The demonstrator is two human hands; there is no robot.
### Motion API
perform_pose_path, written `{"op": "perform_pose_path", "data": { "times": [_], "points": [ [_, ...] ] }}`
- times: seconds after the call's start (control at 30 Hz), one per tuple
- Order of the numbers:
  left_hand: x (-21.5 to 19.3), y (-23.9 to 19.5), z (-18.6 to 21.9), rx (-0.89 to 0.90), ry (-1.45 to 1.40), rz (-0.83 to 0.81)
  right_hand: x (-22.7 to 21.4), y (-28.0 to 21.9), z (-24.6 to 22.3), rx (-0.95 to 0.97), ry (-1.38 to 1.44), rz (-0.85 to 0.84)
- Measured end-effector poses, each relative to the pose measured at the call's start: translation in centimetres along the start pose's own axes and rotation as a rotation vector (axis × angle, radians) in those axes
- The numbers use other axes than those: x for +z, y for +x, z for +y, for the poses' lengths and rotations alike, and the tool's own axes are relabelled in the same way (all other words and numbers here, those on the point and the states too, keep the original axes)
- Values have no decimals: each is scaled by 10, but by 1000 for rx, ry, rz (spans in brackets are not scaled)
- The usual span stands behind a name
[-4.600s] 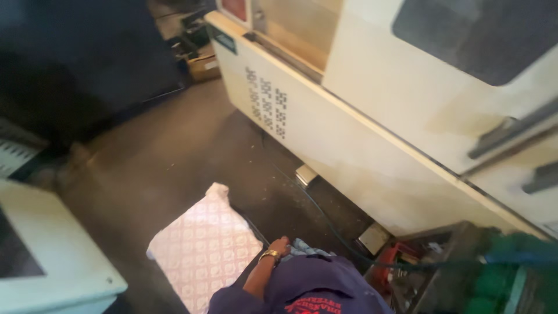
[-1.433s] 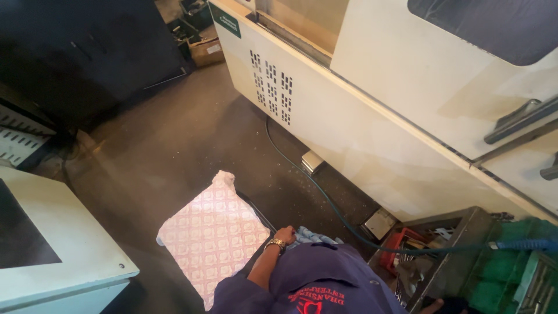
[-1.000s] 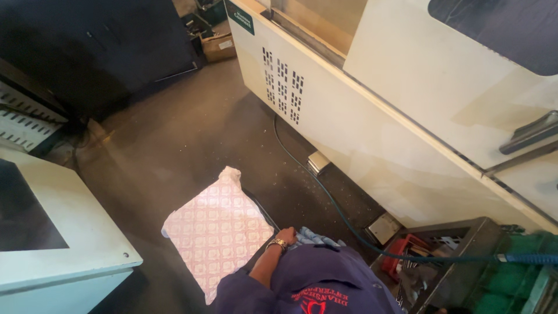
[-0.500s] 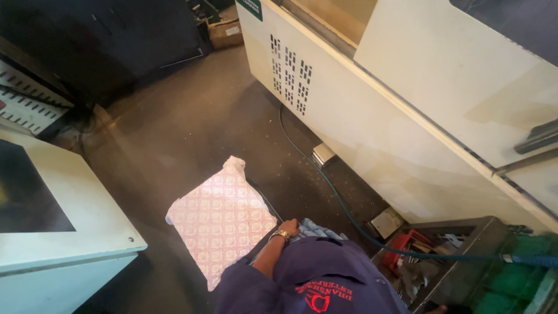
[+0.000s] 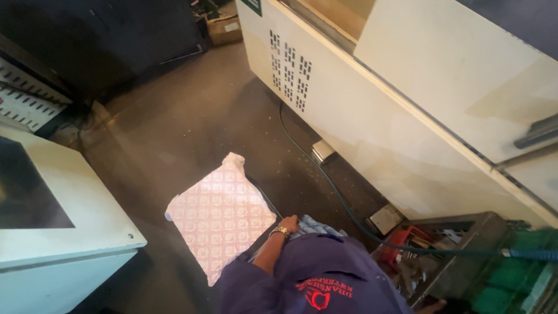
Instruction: The person opens a large industrial machine door, inserts a metal rod into the internal mechanism, and closes the door. The person repeats this process multiple times, handling the rod and door handles with both hands.
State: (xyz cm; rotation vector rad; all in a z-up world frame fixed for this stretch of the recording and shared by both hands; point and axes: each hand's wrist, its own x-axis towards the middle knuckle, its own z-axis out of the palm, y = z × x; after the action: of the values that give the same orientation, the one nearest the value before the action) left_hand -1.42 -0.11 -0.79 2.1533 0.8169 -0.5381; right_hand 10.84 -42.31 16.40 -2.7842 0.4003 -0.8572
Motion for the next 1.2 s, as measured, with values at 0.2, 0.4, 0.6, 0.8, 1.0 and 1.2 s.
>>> {"op": "perform_pose_path", "data": {
  "times": [0.2, 0.4, 0.6, 0.8, 1.0, 1.2],
  "points": [
    [-1, -5, 1, -9, 5, -2, -25, -12, 9, 36, -67, -9],
    [-9, -13, 8, 18, 37, 17, -34, -22, 13, 66, -106, -21],
    [-18, -20, 14, 64, 23, 17, -29, -27, 18, 71, -88, -44],
    [-22, -26, 15, 39, 16, 14, -24, -29, 24, 83, -65, -84],
    [-22, -22, 11, 38, -9, -15, -20, -27, 29, 109, -85, -121],
    [-22, -21, 6, 64, 15, -26, -17, -29, 32, 170, -53, -194]
  ]
}}
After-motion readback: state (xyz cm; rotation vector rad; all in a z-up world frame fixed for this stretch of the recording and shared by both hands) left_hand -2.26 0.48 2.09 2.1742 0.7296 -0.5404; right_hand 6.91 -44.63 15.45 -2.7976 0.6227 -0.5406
